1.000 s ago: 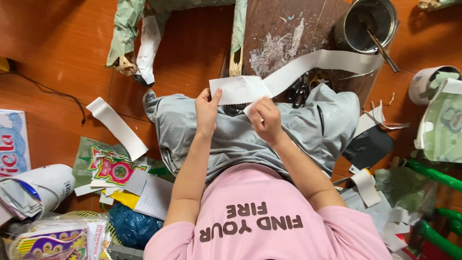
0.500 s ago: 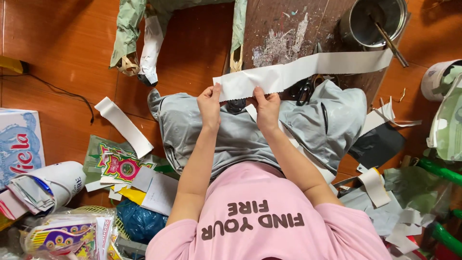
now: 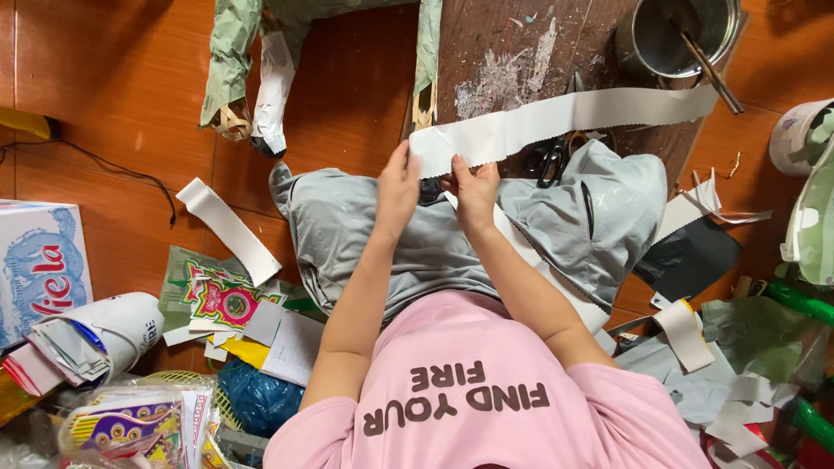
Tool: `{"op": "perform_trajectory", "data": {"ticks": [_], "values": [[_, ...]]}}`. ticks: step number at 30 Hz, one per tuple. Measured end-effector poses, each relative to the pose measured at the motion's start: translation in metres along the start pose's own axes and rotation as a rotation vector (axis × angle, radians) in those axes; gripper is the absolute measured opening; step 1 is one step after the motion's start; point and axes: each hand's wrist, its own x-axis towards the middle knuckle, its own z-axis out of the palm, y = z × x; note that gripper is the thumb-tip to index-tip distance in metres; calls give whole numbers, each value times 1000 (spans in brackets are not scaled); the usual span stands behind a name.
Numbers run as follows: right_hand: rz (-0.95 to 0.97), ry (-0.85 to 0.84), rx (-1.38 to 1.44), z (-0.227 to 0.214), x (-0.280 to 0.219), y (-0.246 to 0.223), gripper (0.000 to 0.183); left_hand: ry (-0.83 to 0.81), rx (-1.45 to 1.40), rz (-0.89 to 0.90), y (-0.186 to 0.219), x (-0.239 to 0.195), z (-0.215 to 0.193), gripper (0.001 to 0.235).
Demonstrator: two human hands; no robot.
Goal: Constructing a decorative giraffe by applying paper and fabric strips to a frame using glue and a brush.
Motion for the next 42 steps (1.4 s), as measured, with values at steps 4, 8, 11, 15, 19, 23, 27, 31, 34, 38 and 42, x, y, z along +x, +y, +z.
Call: {"op": "perform_trajectory", "data": {"ticks": [4, 8, 11, 15, 19, 23, 27, 31, 34, 38, 42], "values": [[20, 17, -3, 12, -9, -16, 15, -90, 57, -53, 54, 4, 3, 65], [283, -55, 7, -26, -4, -1, 19, -97, 75, -104, 53, 7, 6, 79], [130, -149, -300, -30, -3, -13, 36, -55, 126, -101, 51, 12, 12, 78], [111, -391, -460, -14, 46, 13, 45, -45, 190, -142, 43, 1, 16, 74], [221, -520, -326, 36, 57, -20, 49, -144, 150, -18, 2, 16, 8, 74], [573, -410, -96, 42, 67, -15, 47, -416, -288, -277, 46, 10, -13, 76], [469, -397, -55, 54, 54, -27, 43, -470, -418, -498, 65, 4, -17, 79], [376, -336, -67, 36, 69, 2, 38, -376, -203, -207, 10, -1, -8, 77], [420, -399, 41, 44, 61, -10, 39, -126, -35, 154, 32, 2, -21, 79], [471, -333, 43, 56, 46, -18, 43, 373, 105, 324, 83, 50, -48, 76], [-415, -289, -615, 43, 47, 5, 80, 356, 132, 694, 124, 119, -31, 52]]}}
